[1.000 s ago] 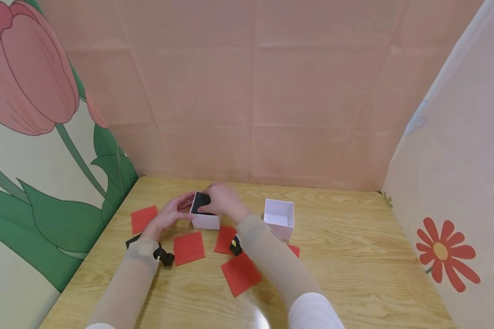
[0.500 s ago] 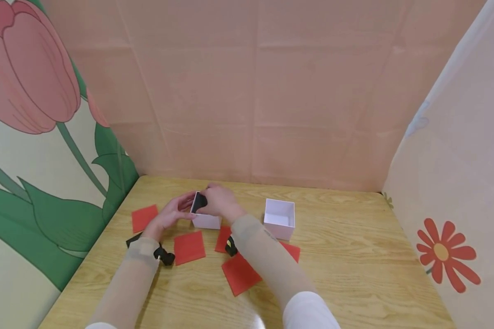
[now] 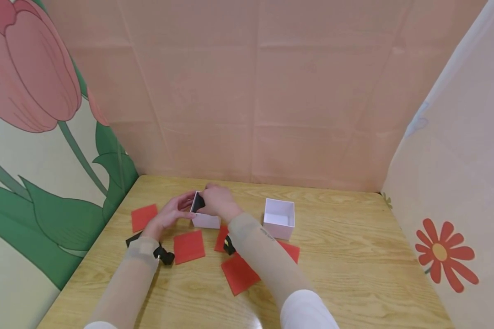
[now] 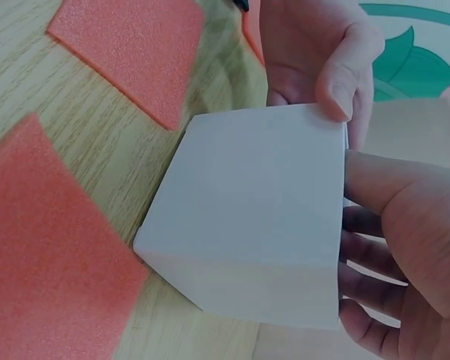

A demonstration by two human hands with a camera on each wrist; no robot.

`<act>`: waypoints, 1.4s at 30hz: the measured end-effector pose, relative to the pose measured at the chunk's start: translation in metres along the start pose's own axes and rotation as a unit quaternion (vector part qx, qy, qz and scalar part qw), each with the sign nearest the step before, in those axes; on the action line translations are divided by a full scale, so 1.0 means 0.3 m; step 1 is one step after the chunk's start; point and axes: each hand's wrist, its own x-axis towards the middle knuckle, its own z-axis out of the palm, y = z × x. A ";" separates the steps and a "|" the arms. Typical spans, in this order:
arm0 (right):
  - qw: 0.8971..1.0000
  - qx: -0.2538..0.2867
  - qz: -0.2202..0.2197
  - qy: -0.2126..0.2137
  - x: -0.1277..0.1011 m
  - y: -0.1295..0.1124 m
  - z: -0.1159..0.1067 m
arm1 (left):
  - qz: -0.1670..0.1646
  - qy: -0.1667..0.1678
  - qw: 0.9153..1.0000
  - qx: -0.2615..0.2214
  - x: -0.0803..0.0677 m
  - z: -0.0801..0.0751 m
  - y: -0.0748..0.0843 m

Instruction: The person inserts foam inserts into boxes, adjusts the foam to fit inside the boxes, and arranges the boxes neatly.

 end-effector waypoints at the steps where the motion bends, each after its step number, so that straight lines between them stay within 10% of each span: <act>1: 1.000 -0.004 0.000 -0.003 0.001 -0.001 0.000 | 0.001 0.000 1.000 0.000 0.002 0.000 -0.002; 23: 0.999 -0.030 0.008 -0.029 0.004 -0.008 -0.002 | 0.018 -0.006 1.000 -0.002 0.001 0.004 -0.013; 36: 1.000 0.022 0.011 0.001 0.009 0.014 0.028 | 0.010 0.001 1.000 0.004 0.008 -0.005 -0.012; 42: 0.989 0.144 0.004 0.018 -0.011 0.050 0.033 | 0.015 -0.001 1.000 0.002 0.006 -0.009 -0.018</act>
